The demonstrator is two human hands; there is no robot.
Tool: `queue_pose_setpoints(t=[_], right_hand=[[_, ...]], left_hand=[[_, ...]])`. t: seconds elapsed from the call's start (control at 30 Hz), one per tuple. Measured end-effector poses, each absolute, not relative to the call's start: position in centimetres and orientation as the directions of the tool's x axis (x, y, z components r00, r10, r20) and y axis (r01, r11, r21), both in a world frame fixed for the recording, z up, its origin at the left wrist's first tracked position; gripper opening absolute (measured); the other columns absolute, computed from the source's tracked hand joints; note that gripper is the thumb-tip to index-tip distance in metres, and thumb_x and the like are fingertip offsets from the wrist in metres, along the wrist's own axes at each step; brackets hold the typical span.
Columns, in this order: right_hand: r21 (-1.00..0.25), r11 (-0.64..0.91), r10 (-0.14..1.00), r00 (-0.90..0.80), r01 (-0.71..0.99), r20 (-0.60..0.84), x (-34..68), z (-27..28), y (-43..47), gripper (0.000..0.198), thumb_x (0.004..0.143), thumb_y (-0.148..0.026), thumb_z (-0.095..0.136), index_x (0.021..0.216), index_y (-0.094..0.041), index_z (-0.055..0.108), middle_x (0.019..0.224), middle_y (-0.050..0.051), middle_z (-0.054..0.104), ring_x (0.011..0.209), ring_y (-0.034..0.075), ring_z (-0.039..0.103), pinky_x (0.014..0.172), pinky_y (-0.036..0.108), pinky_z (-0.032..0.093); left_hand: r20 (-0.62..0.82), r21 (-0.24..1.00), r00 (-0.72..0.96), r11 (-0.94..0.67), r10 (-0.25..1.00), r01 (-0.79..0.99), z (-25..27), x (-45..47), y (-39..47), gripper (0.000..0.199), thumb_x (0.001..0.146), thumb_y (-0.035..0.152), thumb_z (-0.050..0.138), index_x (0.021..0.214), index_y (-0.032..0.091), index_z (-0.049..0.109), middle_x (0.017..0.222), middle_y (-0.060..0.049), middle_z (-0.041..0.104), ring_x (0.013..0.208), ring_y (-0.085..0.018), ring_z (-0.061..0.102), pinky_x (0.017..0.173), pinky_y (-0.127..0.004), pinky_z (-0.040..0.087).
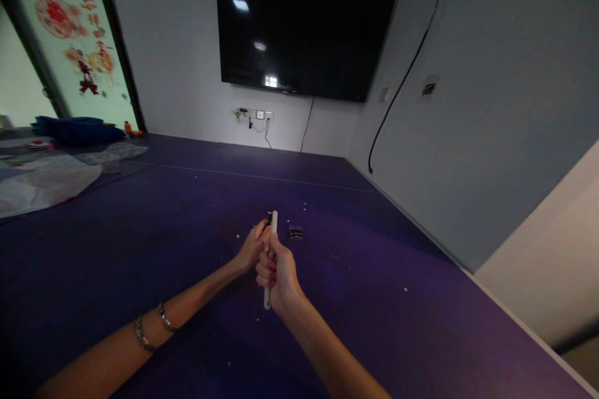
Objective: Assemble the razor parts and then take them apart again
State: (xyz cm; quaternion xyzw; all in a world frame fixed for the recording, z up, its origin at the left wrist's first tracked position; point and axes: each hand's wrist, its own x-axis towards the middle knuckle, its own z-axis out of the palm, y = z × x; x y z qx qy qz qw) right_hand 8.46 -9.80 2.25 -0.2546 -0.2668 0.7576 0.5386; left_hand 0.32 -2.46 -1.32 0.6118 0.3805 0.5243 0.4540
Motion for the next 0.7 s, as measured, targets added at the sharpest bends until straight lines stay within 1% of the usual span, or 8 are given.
queue_pose_setpoints(t=[0.17, 0.27, 0.4, 0.53, 0.6, 0.7], right_hand=[[-0.672, -0.289, 0.947, -0.306, -0.682, -0.097, 8.78, 2.51, -9.45, 0.03, 0.08, -0.041, 0.052, 0.063, -0.019, 0.04, 0.04, -0.012, 0.017, 0.034, 0.002, 0.004, 0.031, 0.015, 0.002], [-0.671, -0.291, 0.946, -0.311, -0.682, -0.094, 8.72, 2.29, -9.46, 0.031, 0.08, -0.041, 0.052, 0.063, -0.019, 0.04, 0.04, -0.012, 0.018, 0.035, 0.002, 0.004, 0.031, 0.015, 0.003], [-0.669, -0.297, 0.947, -0.3, -0.681, -0.115, 8.61, 1.97, -10.09, 0.033, 0.079, -0.042, 0.054, 0.062, -0.018, 0.04, 0.041, -0.012, 0.019, 0.035, 0.002, 0.005, 0.031, 0.015, 0.004], [-0.672, -0.324, 0.936, -0.326, -0.665, -0.129, 8.97, 2.66, -9.82, 0.033, 0.081, -0.042, 0.051, 0.062, -0.018, 0.04, 0.04, -0.012, 0.017, 0.034, 0.002, 0.003, 0.031, 0.015, 0.002], [-0.67, -0.332, 0.934, -0.332, -0.663, -0.135, 8.96, 2.72, -9.67, 0.032, 0.082, -0.042, 0.05, 0.062, -0.018, 0.04, 0.039, -0.012, 0.017, 0.034, 0.002, 0.003, 0.031, 0.015, 0.002], [-0.68, -0.355, 0.927, -0.334, -0.641, -0.17, 8.5, 1.97, -10.07, 0.03, 0.08, -0.043, 0.052, 0.067, -0.019, 0.041, 0.04, -0.013, 0.018, 0.034, 0.002, 0.005, 0.032, 0.015, 0.003]], left_hand=[[0.315, 0.948, 0.154, -0.318, 0.937, -0.003, -1.74, 0.37, -2.19, 0.02, 0.079, 0.035, 0.044, 0.069, 0.018, 0.044, 0.056, 0.005, 0.042, 0.051, -0.008, 0.039, 0.05, -0.021, 0.031], [0.304, 0.951, 0.164, -0.309, 0.938, 0.005, -1.63, 0.31, -2.21, 0.019, 0.079, 0.034, 0.044, 0.07, 0.018, 0.045, 0.056, 0.005, 0.042, 0.051, -0.009, 0.039, 0.05, -0.021, 0.031], [0.277, 0.96, 0.151, -0.281, 0.949, 0.006, -1.56, 0.34, -2.24, 0.016, 0.079, 0.033, 0.044, 0.073, 0.018, 0.045, 0.053, 0.007, 0.039, 0.048, -0.008, 0.035, 0.047, -0.02, 0.029], [0.312, 0.949, 0.14, -0.315, 0.94, 0.005, -1.72, 0.51, -2.22, 0.019, 0.079, 0.033, 0.044, 0.069, 0.017, 0.045, 0.055, 0.006, 0.041, 0.049, -0.008, 0.038, 0.049, -0.02, 0.03], [0.312, 0.95, 0.149, -0.313, 0.938, -0.012, -1.79, 0.53, -2.18, 0.019, 0.079, 0.034, 0.045, 0.068, 0.017, 0.045, 0.054, 0.006, 0.043, 0.048, -0.007, 0.039, 0.048, -0.02, 0.031], [0.266, 0.963, 0.136, -0.255, 0.954, -0.092, -1.7, 0.42, -1.92, 0.019, 0.078, 0.035, 0.047, 0.07, 0.018, 0.044, 0.05, 0.008, 0.039, 0.04, -0.006, 0.034, 0.042, -0.018, 0.027]])
